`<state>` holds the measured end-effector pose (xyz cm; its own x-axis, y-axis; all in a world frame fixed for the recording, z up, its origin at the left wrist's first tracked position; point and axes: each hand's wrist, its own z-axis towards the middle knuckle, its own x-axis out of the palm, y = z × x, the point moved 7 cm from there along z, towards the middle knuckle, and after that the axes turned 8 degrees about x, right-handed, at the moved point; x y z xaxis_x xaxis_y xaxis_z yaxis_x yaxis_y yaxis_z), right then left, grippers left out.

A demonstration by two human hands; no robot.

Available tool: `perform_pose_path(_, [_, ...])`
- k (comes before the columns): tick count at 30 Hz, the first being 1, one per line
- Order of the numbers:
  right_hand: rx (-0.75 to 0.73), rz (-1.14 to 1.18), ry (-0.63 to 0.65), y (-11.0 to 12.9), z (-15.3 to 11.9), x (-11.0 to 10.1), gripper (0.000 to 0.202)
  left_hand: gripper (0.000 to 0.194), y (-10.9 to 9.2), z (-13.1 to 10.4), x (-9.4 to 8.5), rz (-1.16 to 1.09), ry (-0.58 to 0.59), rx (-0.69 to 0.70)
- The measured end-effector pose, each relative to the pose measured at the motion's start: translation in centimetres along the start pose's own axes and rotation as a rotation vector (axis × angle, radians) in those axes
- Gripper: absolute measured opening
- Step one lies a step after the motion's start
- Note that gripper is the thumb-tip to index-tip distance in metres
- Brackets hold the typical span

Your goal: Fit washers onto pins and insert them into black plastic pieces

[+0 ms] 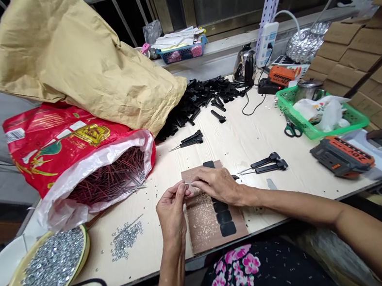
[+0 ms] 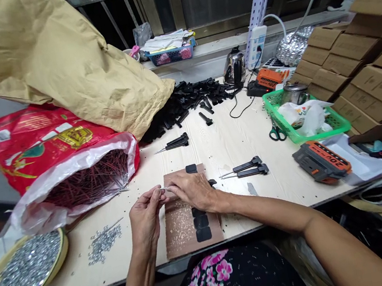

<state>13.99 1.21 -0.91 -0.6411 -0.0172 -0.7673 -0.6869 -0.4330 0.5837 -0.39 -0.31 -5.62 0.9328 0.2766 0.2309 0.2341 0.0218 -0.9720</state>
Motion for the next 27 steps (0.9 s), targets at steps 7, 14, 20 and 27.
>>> perform_pose_path(7, [0.032, -0.028, -0.002, -4.3, -1.6, -2.8, 0.021, 0.056, 1.5, -1.2, 1.8, 0.124, 0.082, -0.072])
perform_pose_path(14, [-0.069, -0.218, 0.053, -9.2, -0.9, -2.2, 0.024, 0.06, 2.4, -1.0, 0.7, 0.322, 0.047, 0.029])
perform_pose_path(20, [-0.492, -0.202, 0.28, -6.2, -5.1, 0.1, 0.027, 0.056, 2.8, -1.4, 0.4, 0.426, 0.0, 0.124])
perform_pose_path(27, [-0.353, -0.243, 0.241, -6.8, -3.5, -0.5, 0.023, 0.054, 2.3, -1.6, 0.5, 0.461, -0.034, 0.114])
